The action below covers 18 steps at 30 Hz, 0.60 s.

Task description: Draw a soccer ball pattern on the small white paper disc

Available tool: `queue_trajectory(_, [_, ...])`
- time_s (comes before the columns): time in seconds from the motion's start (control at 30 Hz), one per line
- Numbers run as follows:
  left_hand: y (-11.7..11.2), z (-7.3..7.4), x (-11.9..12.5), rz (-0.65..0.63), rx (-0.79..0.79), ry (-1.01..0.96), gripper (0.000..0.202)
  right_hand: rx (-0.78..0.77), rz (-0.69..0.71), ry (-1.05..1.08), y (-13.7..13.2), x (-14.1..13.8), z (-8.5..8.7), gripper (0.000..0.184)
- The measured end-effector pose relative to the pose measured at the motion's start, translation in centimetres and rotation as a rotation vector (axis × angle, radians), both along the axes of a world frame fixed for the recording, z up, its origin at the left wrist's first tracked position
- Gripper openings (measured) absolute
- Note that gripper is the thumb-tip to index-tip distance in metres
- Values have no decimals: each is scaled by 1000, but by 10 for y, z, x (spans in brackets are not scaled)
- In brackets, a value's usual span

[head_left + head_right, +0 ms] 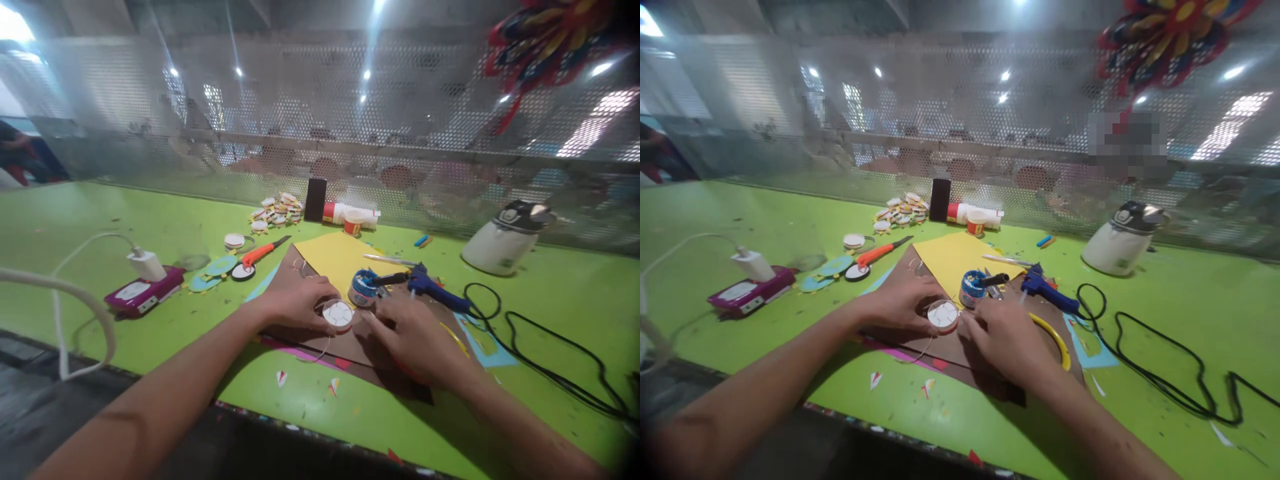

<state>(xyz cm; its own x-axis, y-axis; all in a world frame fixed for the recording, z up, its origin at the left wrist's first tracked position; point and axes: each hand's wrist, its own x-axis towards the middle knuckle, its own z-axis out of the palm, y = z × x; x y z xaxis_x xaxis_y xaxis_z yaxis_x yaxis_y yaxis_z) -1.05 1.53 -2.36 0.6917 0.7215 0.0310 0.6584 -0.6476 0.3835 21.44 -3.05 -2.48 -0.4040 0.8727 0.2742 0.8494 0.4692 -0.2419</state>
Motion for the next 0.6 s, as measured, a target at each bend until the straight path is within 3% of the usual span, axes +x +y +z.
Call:
queue_trajectory(0.17, [0, -3, 0, -8, -8, -30, 47, -136, -165, 110, 24, 23, 10, 40])
queue_trajectory(0.27, [2, -6, -1, -12, -16, -49, 46, -151, -220, 259, 35, 32, 11, 17])
queue_trajectory(0.3, [2, -7, -1, -9, -21, -54, 48, -163, -218, 322, 37, 33, 11, 19])
queue_trajectory(0.43, [4, -9, -2, 2, -47, -63, 61, -277, -137, 612, 36, 25, 7, 57])
queue_trajectory(0.6, [6, -10, -3, 1, -77, -77, 58, -337, -124, 878, 42, 10, -3, 48])
